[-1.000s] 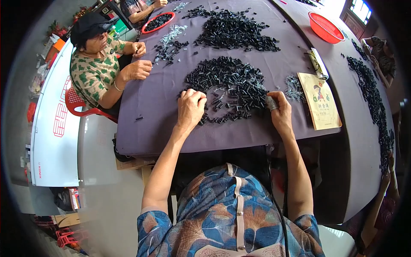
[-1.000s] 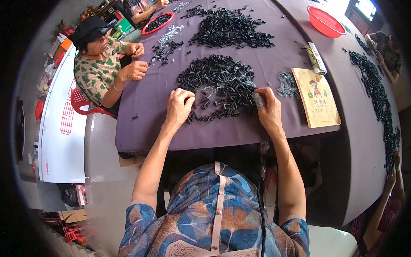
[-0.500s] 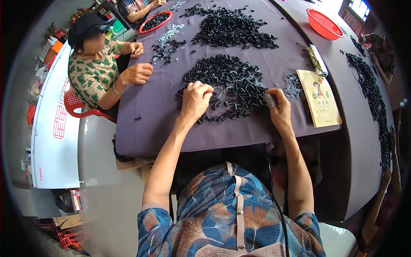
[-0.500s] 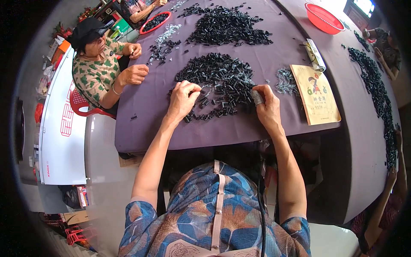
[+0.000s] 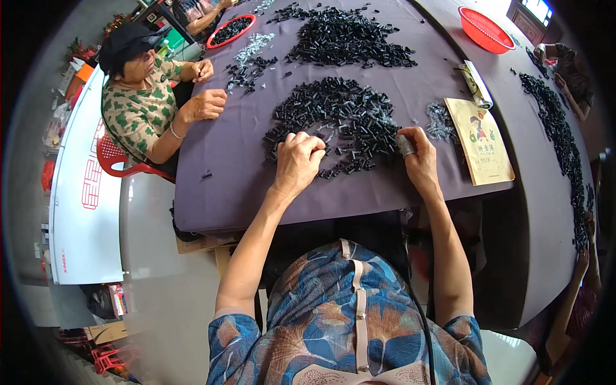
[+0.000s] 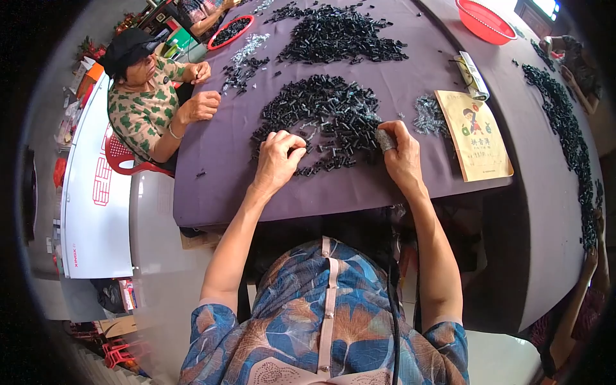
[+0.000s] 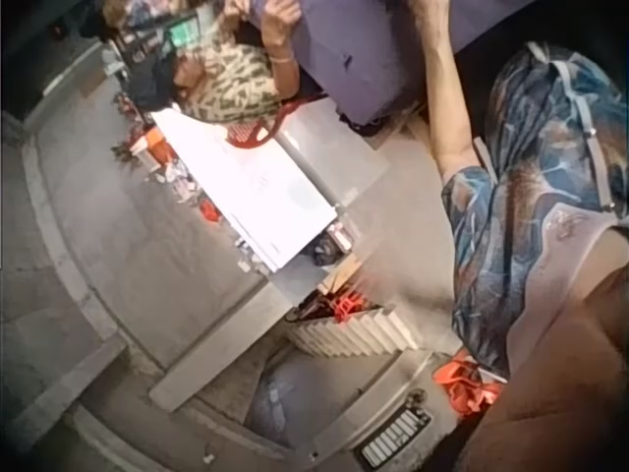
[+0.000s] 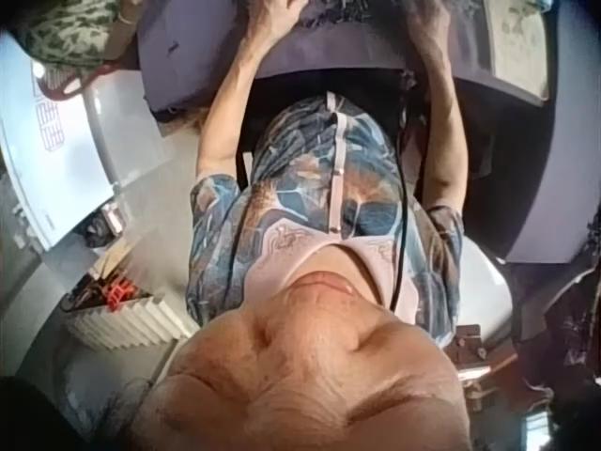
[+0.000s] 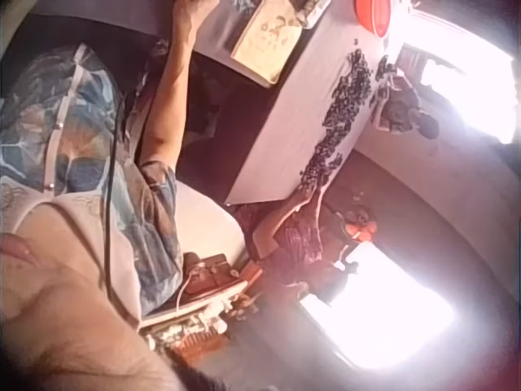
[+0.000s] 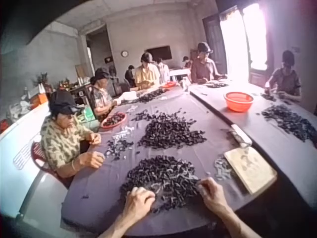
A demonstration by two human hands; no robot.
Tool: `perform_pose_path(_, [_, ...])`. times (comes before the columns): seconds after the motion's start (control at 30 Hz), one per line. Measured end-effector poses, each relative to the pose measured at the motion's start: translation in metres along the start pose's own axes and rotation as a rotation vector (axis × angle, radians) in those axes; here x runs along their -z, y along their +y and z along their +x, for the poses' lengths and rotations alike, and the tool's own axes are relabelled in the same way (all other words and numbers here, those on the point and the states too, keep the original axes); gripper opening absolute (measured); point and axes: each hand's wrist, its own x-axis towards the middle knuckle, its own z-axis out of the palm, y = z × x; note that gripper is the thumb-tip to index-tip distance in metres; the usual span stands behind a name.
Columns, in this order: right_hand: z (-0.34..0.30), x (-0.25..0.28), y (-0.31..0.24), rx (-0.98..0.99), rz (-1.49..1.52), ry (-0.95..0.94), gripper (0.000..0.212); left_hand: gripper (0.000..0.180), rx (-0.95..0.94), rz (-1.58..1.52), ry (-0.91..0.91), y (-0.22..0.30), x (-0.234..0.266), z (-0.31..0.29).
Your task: Manually assembling small black plastic components by snapping them together at a workshop table.
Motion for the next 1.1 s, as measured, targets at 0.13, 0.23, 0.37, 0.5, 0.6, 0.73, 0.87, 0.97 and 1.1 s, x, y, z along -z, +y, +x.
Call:
perform_pose_path(0.13, [-0.001,0.000,-0.001,-0.009,-0.010,-0.010,0.029,0.004,-0.005,0.064,0.025,-0.008,0.003,-0.003])
perform_pose_path(0.23, [-0.001,0.001,-0.004,-0.020,-0.001,-0.006,0.027,0.003,0.014,0.023,0.020,-0.012,0.005,-0.002])
perform_pose_path(0.37, [-0.001,0.000,-0.004,-0.006,-0.015,-0.006,0.026,0.006,-0.042,-0.001,0.045,0.006,0.004,0.004])
perform_pose_path(0.5, [-0.001,0.000,0.000,-0.002,-0.003,-0.002,0.028,0.008,-0.097,-0.075,0.023,0.028,-0.003,0.007])
perform_pose_path(0.6, [-0.001,0.000,-0.003,-0.031,-0.013,-0.013,0.030,0.012,-0.128,-0.026,-0.008,0.038,-0.007,-0.003])
perform_pose_path(0.73, [0.000,0.000,-0.002,-0.023,0.011,-0.006,0.030,0.012,-0.137,0.112,0.044,0.035,-0.016,-0.008])
perform_pose_path(0.87, [0.001,0.000,0.000,-0.023,-0.018,-0.012,0.030,0.014,-0.086,0.105,0.109,0.020,-0.014,-0.001])
perform_pose_path(0.97, [0.000,0.000,-0.001,-0.026,-0.019,-0.014,0.030,0.014,-0.099,0.068,0.134,0.022,-0.014,0.002])
perform_pose_path(1.1, [0.000,0.000,-0.002,-0.030,-0.019,-0.015,0.030,0.021,-0.170,-0.020,0.073,0.046,-0.018,0.000])
